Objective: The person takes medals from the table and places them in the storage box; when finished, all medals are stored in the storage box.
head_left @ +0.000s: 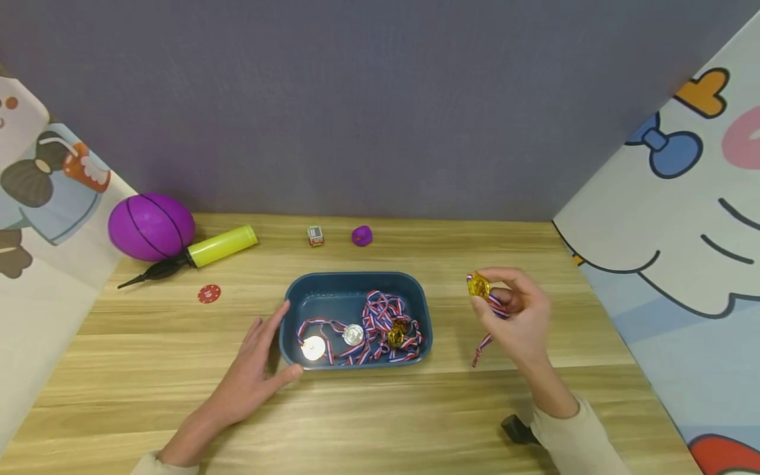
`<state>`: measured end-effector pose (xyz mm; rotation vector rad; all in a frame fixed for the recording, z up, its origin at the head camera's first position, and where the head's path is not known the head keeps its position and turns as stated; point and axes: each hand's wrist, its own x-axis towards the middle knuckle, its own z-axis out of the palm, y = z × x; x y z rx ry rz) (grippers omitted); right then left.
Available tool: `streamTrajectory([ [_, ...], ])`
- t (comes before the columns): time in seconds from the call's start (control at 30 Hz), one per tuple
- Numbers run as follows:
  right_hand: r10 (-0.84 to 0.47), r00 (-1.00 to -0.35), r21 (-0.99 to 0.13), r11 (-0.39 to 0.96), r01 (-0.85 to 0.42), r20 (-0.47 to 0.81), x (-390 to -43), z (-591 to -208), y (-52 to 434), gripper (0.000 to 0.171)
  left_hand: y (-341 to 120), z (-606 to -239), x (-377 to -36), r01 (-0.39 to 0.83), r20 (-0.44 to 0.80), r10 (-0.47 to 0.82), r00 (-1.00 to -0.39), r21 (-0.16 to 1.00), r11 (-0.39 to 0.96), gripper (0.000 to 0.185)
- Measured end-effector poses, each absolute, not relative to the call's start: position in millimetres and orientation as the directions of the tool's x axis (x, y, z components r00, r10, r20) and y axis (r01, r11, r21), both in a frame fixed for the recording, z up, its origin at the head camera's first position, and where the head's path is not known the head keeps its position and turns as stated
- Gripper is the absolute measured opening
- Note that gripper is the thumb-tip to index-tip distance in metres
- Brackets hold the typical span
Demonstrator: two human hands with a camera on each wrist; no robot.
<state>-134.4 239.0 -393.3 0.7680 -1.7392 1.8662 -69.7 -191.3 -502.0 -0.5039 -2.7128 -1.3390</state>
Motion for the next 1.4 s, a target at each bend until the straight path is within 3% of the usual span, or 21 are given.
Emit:
streamTrajectory([
  [0.73,-0.066,-0.71,-0.711,0.007,-0.703,0.701,-146.0,-352.0,206.7,0.031,-191.1,-501.1,-68.9,0.315,0.2,0.255,-0.946,0.757,0.573,0.109],
  [1.13,-0.005,-0.691,-0.691,-0.037,-0.722,0.723,-146.8,-330.8,161.3,0.034,-191.7,-502.3,-69.8,0.326,0.211,0.259,-0.942,0.753,0.572,0.109],
  [1.4,0.018,-0.693,-0.689,-0.083,-0.72,0.721,-147.9,-339.7,132.3,0.037,-191.5,-501.9,-69.6,0.318,0.203,0.257,-0.945,0.756,0.572,0.109],
])
